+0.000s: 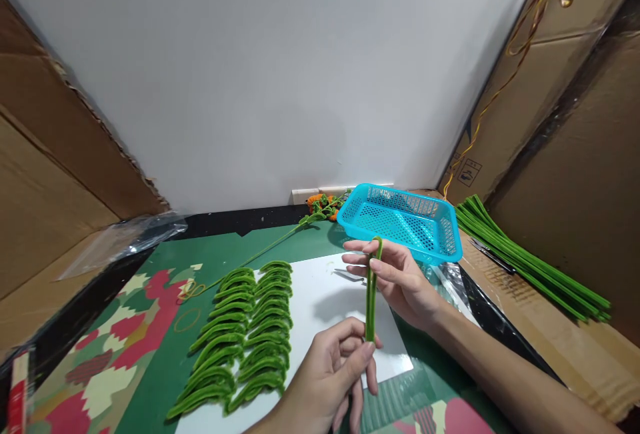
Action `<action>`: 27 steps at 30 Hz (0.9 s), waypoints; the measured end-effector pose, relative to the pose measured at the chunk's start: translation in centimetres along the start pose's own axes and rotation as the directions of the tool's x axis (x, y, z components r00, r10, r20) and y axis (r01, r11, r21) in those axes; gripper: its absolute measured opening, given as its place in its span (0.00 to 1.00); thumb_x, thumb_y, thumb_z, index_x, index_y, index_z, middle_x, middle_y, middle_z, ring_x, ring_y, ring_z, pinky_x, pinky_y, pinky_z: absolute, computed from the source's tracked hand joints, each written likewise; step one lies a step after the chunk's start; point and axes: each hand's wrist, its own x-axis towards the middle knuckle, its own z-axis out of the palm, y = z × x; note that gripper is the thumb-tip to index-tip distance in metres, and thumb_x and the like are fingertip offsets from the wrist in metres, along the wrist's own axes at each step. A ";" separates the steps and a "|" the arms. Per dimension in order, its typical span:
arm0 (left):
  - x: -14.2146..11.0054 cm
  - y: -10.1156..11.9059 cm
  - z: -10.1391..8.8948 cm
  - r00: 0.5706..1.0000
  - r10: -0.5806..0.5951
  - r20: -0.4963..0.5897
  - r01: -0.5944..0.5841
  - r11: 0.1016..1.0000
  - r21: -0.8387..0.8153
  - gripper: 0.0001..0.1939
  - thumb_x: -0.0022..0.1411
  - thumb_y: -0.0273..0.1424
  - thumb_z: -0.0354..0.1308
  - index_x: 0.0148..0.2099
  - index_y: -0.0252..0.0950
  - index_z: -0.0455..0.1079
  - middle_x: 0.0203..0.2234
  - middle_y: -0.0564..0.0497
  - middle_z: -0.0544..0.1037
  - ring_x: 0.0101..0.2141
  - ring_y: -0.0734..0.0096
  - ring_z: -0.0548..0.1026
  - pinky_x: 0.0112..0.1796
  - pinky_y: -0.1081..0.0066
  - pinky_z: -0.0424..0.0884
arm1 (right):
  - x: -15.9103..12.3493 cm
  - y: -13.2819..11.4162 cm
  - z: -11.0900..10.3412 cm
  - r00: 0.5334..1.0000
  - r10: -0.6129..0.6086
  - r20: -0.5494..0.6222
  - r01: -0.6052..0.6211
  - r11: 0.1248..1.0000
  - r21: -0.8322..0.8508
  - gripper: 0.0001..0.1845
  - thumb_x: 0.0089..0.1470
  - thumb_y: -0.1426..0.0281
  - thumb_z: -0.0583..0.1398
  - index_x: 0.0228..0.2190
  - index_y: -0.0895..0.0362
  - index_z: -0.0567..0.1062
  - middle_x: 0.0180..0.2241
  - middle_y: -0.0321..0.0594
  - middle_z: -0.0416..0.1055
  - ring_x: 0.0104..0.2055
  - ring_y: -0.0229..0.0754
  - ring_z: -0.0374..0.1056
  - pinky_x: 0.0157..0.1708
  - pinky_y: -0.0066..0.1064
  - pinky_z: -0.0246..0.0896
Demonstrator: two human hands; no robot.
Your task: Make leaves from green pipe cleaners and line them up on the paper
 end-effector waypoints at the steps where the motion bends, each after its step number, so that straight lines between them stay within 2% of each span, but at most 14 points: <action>1: 0.0 -0.1 0.0 1.000 -0.004 -0.005 0.004 1.000 0.003 0.23 0.69 0.52 0.62 0.45 0.36 0.66 0.26 0.56 0.77 0.12 0.84 0.71 0.11 0.88 0.53 | 0.0 0.1 0.0 1.000 -0.005 0.004 0.005 1.000 0.003 0.07 0.57 0.68 0.72 0.39 0.49 0.85 0.54 0.41 0.79 0.52 0.44 0.78 0.58 0.41 0.71; 3: 0.1 -0.3 0.0 1.000 -0.012 -0.009 0.012 1.000 0.005 0.23 0.69 0.51 0.62 0.43 0.35 0.67 0.26 0.55 0.78 0.12 0.83 0.73 0.10 0.88 0.53 | 0.1 0.3 0.0 1.000 -0.008 0.013 0.008 1.000 -0.011 0.06 0.56 0.67 0.72 0.38 0.50 0.85 0.53 0.41 0.79 0.52 0.44 0.77 0.56 0.40 0.71; 5: 0.1 -0.4 0.0 1.000 -0.014 -0.013 0.014 1.000 -0.003 0.22 0.69 0.51 0.62 0.42 0.35 0.67 0.27 0.54 0.79 0.13 0.82 0.74 0.10 0.88 0.54 | 0.2 0.4 0.0 1.000 -0.003 0.017 0.003 1.000 -0.024 0.07 0.59 0.62 0.70 0.38 0.51 0.86 0.51 0.42 0.79 0.49 0.44 0.76 0.52 0.40 0.72; 9: 0.1 -0.4 -0.1 1.000 -0.011 -0.029 0.010 0.999 -0.047 0.23 0.67 0.51 0.64 0.41 0.35 0.67 0.27 0.54 0.79 0.13 0.80 0.75 0.10 0.86 0.56 | 0.3 0.4 -0.2 0.999 0.041 -0.010 -0.041 0.999 -0.007 0.19 0.66 0.53 0.61 0.38 0.52 0.86 0.50 0.46 0.80 0.43 0.46 0.76 0.48 0.43 0.73; 14: 0.2 -0.1 -0.1 0.998 -0.020 -0.055 0.018 0.999 -0.046 0.25 0.65 0.53 0.66 0.38 0.35 0.66 0.25 0.52 0.80 0.11 0.80 0.73 0.09 0.86 0.55 | 0.1 0.1 -0.3 0.998 0.043 -0.048 -0.043 0.999 -0.004 0.16 0.64 0.57 0.63 0.36 0.54 0.85 0.46 0.46 0.82 0.43 0.47 0.78 0.45 0.40 0.74; 19: 0.1 0.0 -0.1 0.997 -0.028 -0.067 0.025 0.999 -0.046 0.27 0.62 0.55 0.67 0.37 0.36 0.66 0.22 0.53 0.79 0.11 0.79 0.72 0.09 0.85 0.55 | 0.2 -0.5 -0.2 0.998 0.023 -0.055 -0.024 0.999 -0.027 0.16 0.63 0.55 0.64 0.36 0.54 0.85 0.47 0.46 0.82 0.44 0.48 0.79 0.45 0.39 0.74; 24: 0.0 -0.1 -0.1 0.997 -0.047 -0.056 0.045 0.998 -0.037 0.29 0.60 0.58 0.67 0.36 0.37 0.65 0.20 0.53 0.78 0.11 0.80 0.70 0.10 0.85 0.54 | 0.3 -1.1 0.1 0.997 0.003 -0.082 -0.004 1.000 -0.013 0.19 0.64 0.53 0.63 0.33 0.54 0.85 0.48 0.45 0.82 0.45 0.46 0.79 0.48 0.40 0.75; 27: -0.1 0.0 -0.1 0.998 -0.045 -0.047 0.045 0.999 -0.021 0.29 0.61 0.58 0.66 0.36 0.37 0.65 0.20 0.53 0.79 0.11 0.82 0.68 0.10 0.85 0.54 | 0.3 -1.1 -0.1 0.995 -0.008 -0.096 0.008 1.000 -0.005 0.16 0.64 0.55 0.64 0.34 0.54 0.86 0.47 0.44 0.82 0.43 0.43 0.78 0.46 0.36 0.75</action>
